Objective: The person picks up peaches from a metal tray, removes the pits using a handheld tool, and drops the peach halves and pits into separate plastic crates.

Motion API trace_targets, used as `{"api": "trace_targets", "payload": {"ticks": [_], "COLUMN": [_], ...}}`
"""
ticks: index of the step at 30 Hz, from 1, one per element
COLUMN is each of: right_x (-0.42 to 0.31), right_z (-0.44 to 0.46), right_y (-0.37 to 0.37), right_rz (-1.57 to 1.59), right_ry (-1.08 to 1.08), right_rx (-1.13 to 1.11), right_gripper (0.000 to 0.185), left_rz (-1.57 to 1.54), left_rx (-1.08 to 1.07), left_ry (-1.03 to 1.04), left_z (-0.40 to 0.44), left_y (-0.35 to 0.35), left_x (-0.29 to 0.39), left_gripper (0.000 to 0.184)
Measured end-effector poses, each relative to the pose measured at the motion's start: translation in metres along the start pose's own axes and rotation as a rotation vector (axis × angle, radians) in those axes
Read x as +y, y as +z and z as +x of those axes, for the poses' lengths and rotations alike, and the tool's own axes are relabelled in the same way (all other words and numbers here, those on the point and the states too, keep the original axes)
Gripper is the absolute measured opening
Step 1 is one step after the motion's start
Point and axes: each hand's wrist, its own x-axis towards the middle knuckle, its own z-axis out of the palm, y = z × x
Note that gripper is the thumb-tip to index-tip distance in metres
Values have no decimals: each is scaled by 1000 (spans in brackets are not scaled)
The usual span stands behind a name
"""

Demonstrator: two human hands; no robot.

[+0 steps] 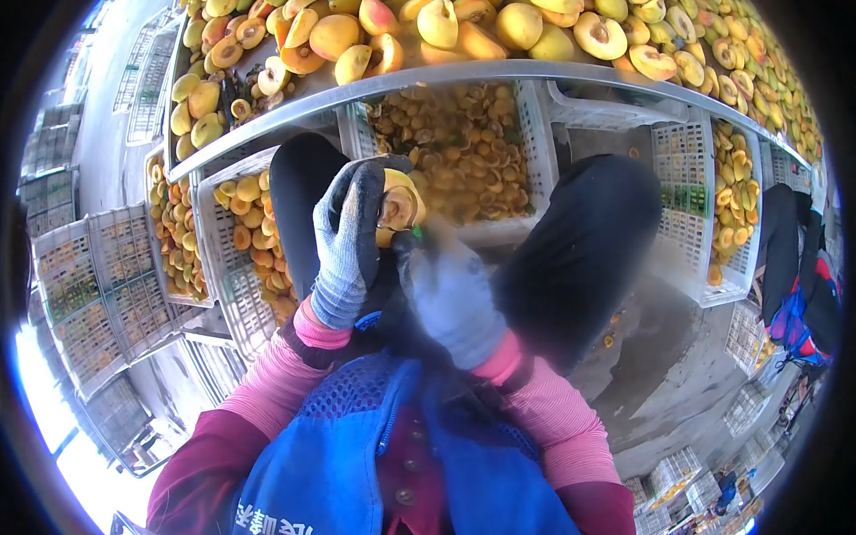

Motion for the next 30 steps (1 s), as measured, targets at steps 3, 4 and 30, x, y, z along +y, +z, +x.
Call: {"api": "trace_targets", "payload": {"ticks": [3, 4, 30], "right_x": [0, 7, 38], "right_z": [-3, -6, 8], "right_y": [-3, -1, 16], "right_rz": [-73, -102, 2449], "right_ry": [-56, -102, 764], "right_rx": [-25, -8, -697], "right_gripper": [32, 32, 44], "left_rz": [21, 31, -435], "left_rx": [-76, -115, 285], "left_ry": [20, 28, -355], "left_z": [1, 3, 4], "left_y": [-3, -5, 4], "left_x": [0, 0, -21], "left_gripper": [29, 27, 27]}}
